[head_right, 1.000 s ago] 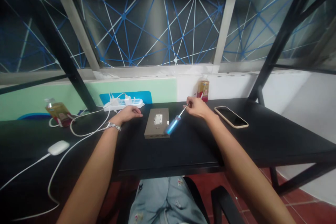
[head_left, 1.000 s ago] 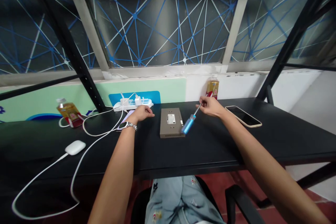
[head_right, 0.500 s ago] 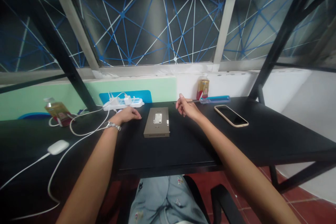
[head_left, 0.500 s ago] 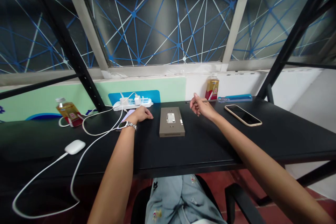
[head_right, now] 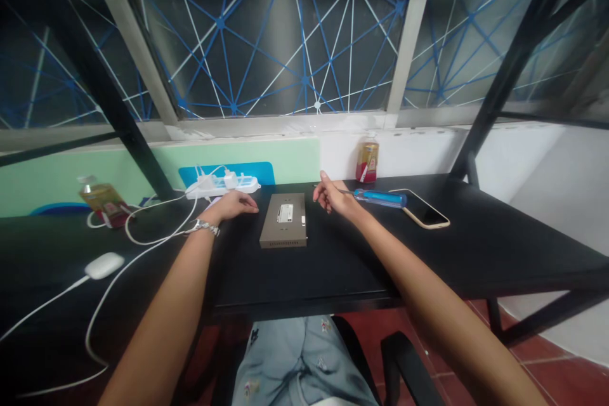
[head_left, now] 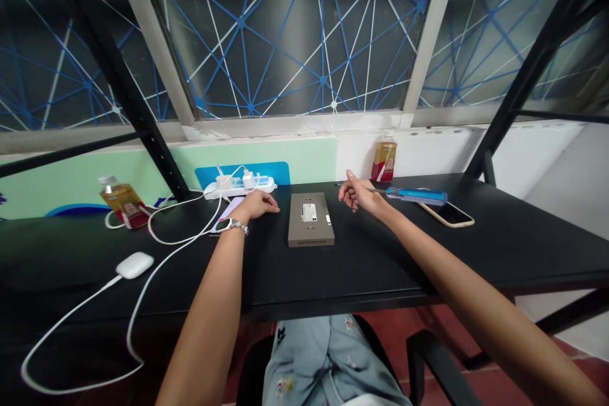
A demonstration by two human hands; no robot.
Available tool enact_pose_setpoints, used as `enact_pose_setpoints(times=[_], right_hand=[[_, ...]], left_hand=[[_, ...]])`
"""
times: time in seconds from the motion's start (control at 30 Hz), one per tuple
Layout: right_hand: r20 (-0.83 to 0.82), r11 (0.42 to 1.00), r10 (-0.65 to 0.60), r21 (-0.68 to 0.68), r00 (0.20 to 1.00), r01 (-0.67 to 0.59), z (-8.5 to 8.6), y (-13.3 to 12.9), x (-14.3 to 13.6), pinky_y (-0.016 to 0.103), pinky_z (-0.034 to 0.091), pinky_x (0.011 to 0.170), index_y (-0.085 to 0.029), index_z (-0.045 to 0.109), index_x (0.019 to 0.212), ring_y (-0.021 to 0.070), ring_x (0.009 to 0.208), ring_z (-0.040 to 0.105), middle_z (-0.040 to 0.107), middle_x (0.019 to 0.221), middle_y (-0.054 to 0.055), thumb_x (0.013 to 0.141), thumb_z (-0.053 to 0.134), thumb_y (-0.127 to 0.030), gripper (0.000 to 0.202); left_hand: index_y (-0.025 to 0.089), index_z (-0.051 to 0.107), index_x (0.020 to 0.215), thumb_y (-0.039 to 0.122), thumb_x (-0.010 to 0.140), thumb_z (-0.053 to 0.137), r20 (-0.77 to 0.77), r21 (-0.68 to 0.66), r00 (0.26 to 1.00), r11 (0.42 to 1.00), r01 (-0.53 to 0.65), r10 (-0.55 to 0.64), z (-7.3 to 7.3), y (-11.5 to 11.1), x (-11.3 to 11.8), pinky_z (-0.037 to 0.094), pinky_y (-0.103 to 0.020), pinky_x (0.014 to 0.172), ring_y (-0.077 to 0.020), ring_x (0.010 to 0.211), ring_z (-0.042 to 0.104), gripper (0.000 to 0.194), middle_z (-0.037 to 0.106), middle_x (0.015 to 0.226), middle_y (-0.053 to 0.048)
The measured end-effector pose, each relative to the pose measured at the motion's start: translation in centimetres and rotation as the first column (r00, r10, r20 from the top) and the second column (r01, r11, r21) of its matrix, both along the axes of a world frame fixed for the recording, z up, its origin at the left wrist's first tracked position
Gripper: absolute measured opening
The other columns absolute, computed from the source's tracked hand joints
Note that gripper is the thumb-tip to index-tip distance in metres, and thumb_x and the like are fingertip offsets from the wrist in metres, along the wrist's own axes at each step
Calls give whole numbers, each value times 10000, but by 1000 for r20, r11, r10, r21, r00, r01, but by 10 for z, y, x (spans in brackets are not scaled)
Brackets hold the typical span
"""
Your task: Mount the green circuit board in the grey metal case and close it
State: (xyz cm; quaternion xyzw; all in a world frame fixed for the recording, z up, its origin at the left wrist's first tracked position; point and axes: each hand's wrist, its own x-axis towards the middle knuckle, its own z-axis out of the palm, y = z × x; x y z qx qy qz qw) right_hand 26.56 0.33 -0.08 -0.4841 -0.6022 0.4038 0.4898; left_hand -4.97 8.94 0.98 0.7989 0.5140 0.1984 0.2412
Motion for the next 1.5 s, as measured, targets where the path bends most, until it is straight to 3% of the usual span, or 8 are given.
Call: enact_pose_setpoints(times=[0.33,0.63,0.8,1.03,1.37,1.5], right_hand=[[-1,1000,6,-22,1000,-6,-4,2,-3,210,380,350,-164,584,604,90,339,428,479,411,12,845,292,-818,755],[3,999,10,-30,1000,-10,-4,3,-4,204,387,347,-162,582,588,86,336,434,483,410,12,816,298,-846,775],[4,999,17,-35,1000,-17,-5,4,-4,205,387,345,-162,582,591,86,332,436,481,411,9,831,301,-830,764],[17,998,15,-54,1000,-14,-3,1,-6,210,387,350,-166,568,586,91,332,431,485,408,18,849,276,-817,759],[15,998,42,-58,999,-41,-7,3,-5,208,398,351,-160,584,586,90,340,438,495,415,22,826,283,-839,781],[-1,997,48,-61,999,-48,-7,2,-5,213,399,349,-156,590,592,93,347,439,487,428,18,843,295,-819,767]], left_hand=[[174,753,730,309,647,730,44,16,998,999,44,-45,-10,4,6,479,-302,733,-209,778,662,160,752,771,-61],[167,731,725,289,653,733,109,9,992,998,59,-59,-8,3,10,501,-309,756,-203,782,664,142,743,772,-62],[165,721,773,253,634,736,125,-29,992,999,38,-34,-6,4,5,509,-323,812,-210,826,673,165,747,816,-61],[155,717,797,344,649,752,141,58,988,996,-75,66,-6,9,-1,493,-321,783,-206,801,653,243,731,806,-57],[150,705,756,355,676,717,163,31,985,999,44,-49,-27,14,11,483,-298,744,-182,748,638,220,712,763,-57],[134,695,767,336,705,696,174,41,983,998,57,-63,-26,14,12,485,-310,759,-188,765,639,211,709,793,-73]])
